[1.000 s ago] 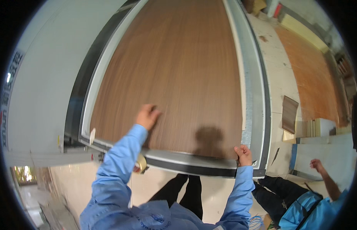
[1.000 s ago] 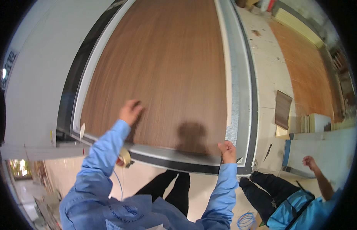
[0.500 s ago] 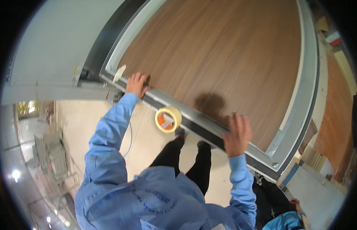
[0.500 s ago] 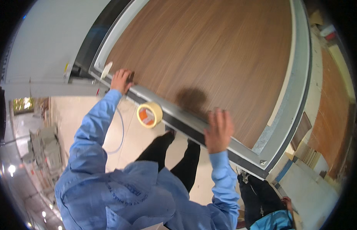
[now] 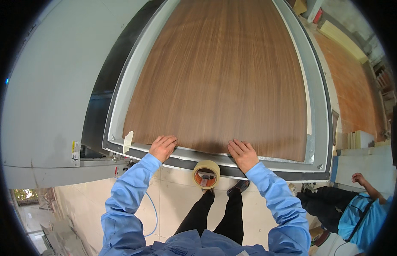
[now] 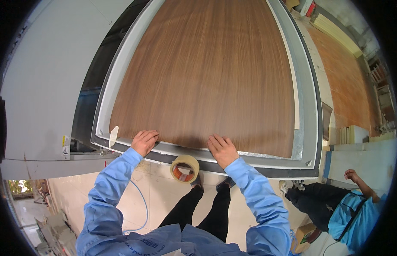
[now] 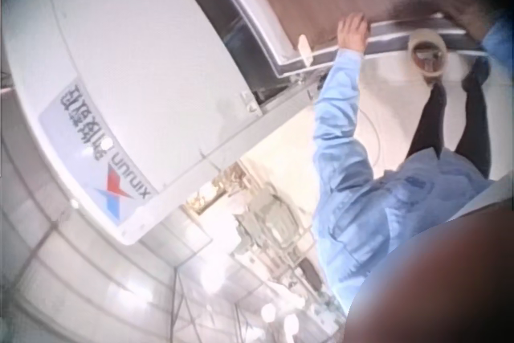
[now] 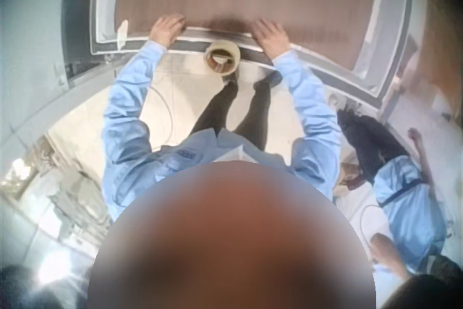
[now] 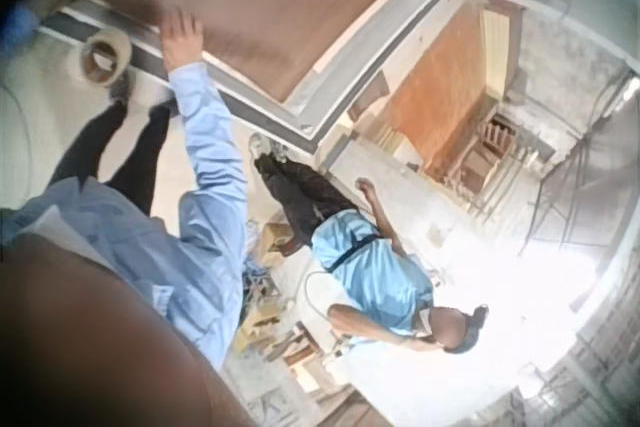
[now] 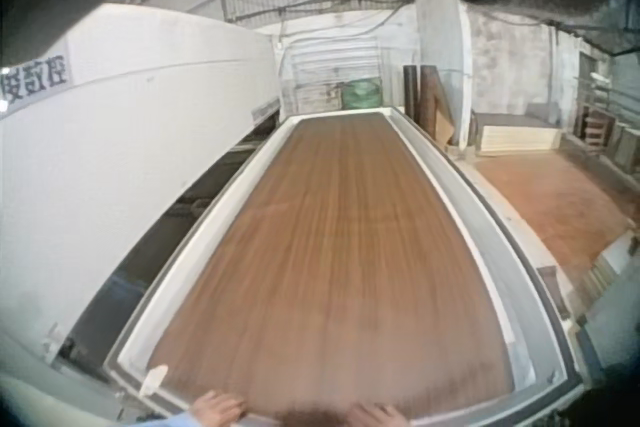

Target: The person applies masking tape along the edges of a large wood-veneer panel placed on a vacuum press machine. They smooth the tape with their hands, then use a thin wooden stick to press the tape firmly along the edges. Another person briefly assists by measuring the panel.

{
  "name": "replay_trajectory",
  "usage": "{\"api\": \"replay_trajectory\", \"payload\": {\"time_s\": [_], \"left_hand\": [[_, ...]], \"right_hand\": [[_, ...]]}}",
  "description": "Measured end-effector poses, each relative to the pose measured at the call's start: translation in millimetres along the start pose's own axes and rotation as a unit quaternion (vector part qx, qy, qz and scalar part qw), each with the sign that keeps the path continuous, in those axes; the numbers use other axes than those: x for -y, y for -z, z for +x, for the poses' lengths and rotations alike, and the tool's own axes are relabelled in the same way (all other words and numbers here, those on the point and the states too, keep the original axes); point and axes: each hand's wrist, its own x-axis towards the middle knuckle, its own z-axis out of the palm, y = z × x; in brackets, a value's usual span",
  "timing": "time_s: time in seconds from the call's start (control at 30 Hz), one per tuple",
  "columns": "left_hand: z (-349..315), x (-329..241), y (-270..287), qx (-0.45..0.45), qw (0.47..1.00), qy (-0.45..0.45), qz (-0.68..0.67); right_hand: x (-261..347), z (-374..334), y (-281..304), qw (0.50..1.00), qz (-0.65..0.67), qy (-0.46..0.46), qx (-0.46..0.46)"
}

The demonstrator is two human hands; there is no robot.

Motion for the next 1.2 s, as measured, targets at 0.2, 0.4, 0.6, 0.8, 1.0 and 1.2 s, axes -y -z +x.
{"api": "replay_trajectory", "payload": {"time_s": [0.2,0.4,0.6,0.8,1.0,1.2], "left_hand": [[-1.9,-1.8,-0.4,-0.012,1.000,0.008,-0.019],[-0.5,-0.1,0.5,-0.010,0.999,0.005,-0.037],[-1.5,1.4,1.2,-0.008,0.999,-0.003,-0.039],[-1.9,0.4,1.9,-0.016,0.999,0.001,-0.046],[-2.4,0.2,1.0,-0.020,0.999,0.001,-0.051],[-3.9,1.2,1.3,-0.014,0.999,0.003,-0.048]], "right_hand": [[-1.6,-5.3,-1.4,1.000,0.005,-0.003,-0.017],[-1.8,-5.9,-2.6,1.000,0.008,-0.009,-0.005],[-1.7,-6.6,-1.8,1.000,0.013,-0.013,0.000],[-1.3,-6.9,1.0,1.000,0.013,-0.010,0.003],[-1.8,-7.1,-1.0,1.000,0.009,-0.008,0.008],[-1.8,-7.4,-0.6,1.000,0.027,-0.015,0.001]]}}
